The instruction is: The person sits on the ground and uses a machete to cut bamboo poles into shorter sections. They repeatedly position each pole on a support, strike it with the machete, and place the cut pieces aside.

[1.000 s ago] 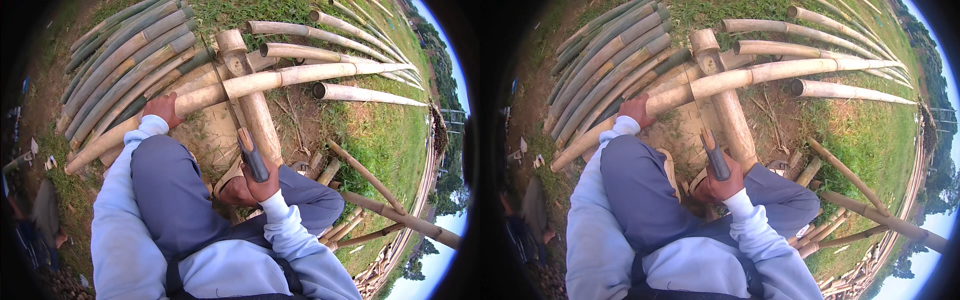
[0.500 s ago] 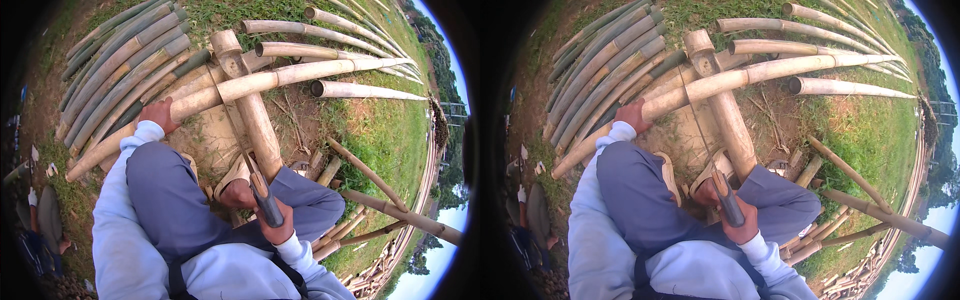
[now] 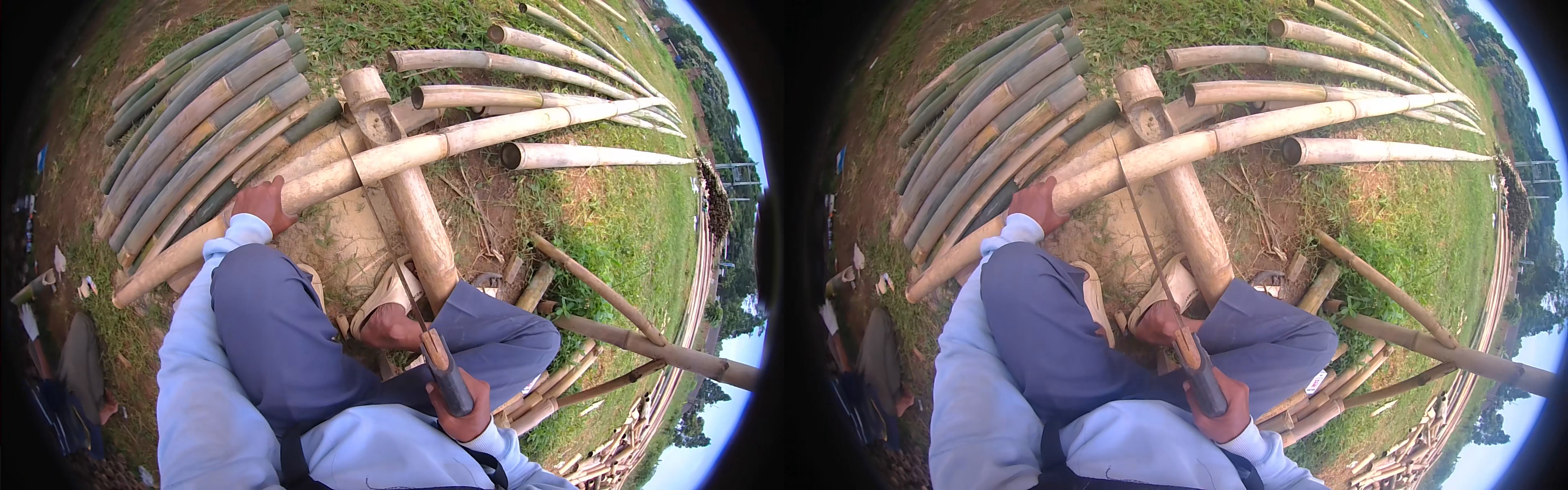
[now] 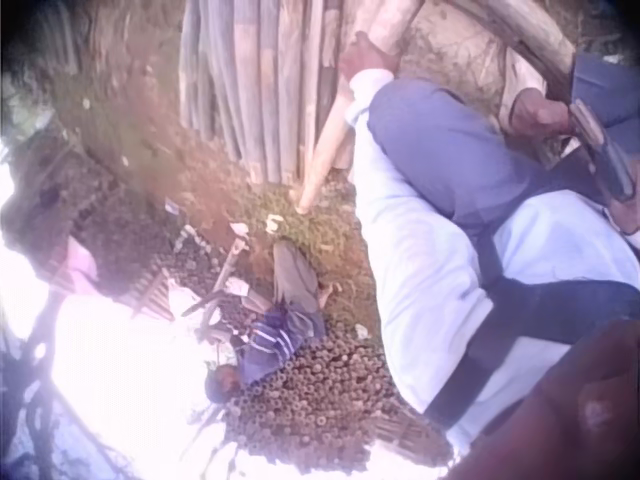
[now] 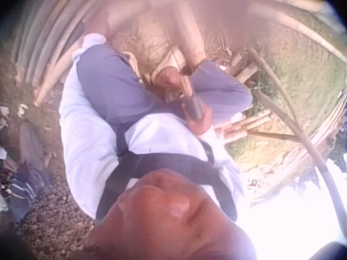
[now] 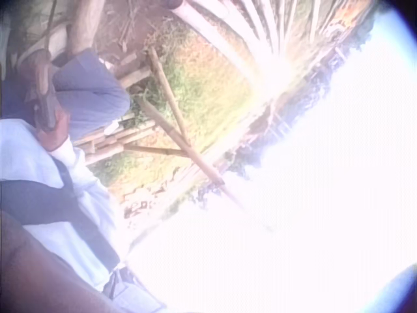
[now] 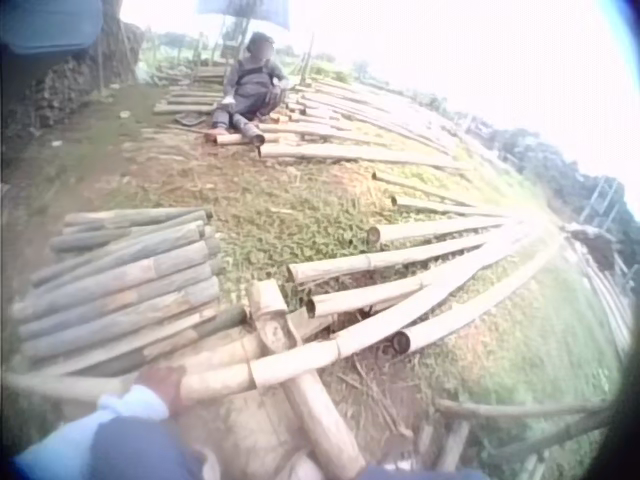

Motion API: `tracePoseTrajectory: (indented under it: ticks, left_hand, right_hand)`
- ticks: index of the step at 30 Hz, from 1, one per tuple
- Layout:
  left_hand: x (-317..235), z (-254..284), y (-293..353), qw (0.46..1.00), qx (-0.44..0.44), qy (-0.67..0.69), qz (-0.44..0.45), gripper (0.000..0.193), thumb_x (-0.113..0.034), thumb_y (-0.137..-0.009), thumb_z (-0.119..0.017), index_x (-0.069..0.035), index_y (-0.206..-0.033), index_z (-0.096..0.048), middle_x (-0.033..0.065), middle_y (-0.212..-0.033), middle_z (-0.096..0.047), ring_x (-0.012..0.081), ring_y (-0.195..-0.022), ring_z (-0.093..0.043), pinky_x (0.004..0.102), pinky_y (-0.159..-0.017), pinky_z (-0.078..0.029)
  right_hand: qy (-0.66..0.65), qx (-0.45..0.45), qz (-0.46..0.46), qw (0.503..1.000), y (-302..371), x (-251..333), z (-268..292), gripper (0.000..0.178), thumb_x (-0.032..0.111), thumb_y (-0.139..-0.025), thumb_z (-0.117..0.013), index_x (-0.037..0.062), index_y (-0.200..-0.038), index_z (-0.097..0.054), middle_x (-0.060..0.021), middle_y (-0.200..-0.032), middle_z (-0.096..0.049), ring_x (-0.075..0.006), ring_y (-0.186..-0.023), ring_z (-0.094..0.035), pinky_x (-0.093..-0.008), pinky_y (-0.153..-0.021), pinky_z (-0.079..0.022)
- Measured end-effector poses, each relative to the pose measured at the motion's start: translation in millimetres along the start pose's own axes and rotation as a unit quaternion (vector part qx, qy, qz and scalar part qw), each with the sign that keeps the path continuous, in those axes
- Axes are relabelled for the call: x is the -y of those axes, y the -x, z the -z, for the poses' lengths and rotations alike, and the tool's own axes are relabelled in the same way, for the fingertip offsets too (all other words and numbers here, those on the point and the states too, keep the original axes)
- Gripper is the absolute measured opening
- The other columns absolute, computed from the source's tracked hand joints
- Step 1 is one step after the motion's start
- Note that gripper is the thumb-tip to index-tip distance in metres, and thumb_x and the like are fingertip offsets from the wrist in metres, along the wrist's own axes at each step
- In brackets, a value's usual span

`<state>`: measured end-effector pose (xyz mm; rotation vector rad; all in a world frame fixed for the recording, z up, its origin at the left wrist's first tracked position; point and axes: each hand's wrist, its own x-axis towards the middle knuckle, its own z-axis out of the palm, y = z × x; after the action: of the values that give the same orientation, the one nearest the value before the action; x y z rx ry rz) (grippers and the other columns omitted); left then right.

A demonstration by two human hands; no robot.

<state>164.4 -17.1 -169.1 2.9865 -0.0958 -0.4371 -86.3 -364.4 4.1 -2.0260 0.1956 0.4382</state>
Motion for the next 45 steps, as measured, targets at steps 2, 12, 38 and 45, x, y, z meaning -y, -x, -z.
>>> tracePoseTrajectory:
  ticks: [2,12,38,45]
  left_hand:
    - [-2.2,-0.2,-7.8,1.000,-0.010,0.004,-0.004,0.068,-0.045,-0.073,-0.085,-0.005,-0.122,-0.060,0.0216,-0.099,-0.075,0.0410,-0.095,-0.073,0.0483,-0.087,-0.058]
    - [7.0,0.8,-6.7,0.999,0.030,0.020,-0.013,0.067,-0.047,-0.075,-0.081,-0.007,-0.125,-0.060,0.0216,-0.107,-0.074,0.0394,-0.101,-0.071,0.0487,-0.088,-0.057]
    - [-7.2,3.3,-14.0,0.999,0.026,0.009,-0.018,0.067,-0.047,-0.075,-0.084,-0.005,-0.121,-0.059,0.0206,-0.104,-0.074,0.0388,-0.098,-0.073,0.0478,-0.088,-0.058]
    - [2.7,5.8,-6.4,1.000,0.016,-0.001,-0.003,0.066,-0.045,-0.075,-0.083,-0.007,-0.124,-0.058,0.0223,-0.104,-0.074,0.0417,-0.098,-0.072,0.0500,-0.087,-0.058]
  right_hand:
    - [-0.019,-0.026,0.049,0.998,-37.3,-20.4,-12.1,0.035,-0.003,-0.088,-0.070,-0.0046,-0.123,-0.067,-0.0098,-0.093,-0.071,-0.0127,-0.083,-0.064,-0.0301,-0.080,-0.053]
    - [-0.057,-0.018,0.096,0.994,-104.6,-40.0,-44.1,0.022,0.005,-0.089,-0.071,-0.0029,-0.110,-0.068,-0.0119,-0.091,-0.071,-0.0163,-0.087,-0.066,-0.0331,-0.081,-0.053]
    - [-0.029,-0.038,0.080,0.996,-133.5,-43.5,-40.7,0.025,0.004,-0.088,-0.074,-0.0039,-0.111,-0.068,-0.0083,-0.091,-0.072,-0.0124,-0.085,-0.063,-0.0300,-0.080,-0.052]
    - [0.005,-0.025,0.101,0.995,-128.8,-32.9,-43.3,0.033,0.008,-0.087,-0.076,-0.0012,-0.117,-0.066,-0.0139,-0.091,-0.069,-0.0177,-0.084,-0.064,-0.0327,-0.080,-0.052]
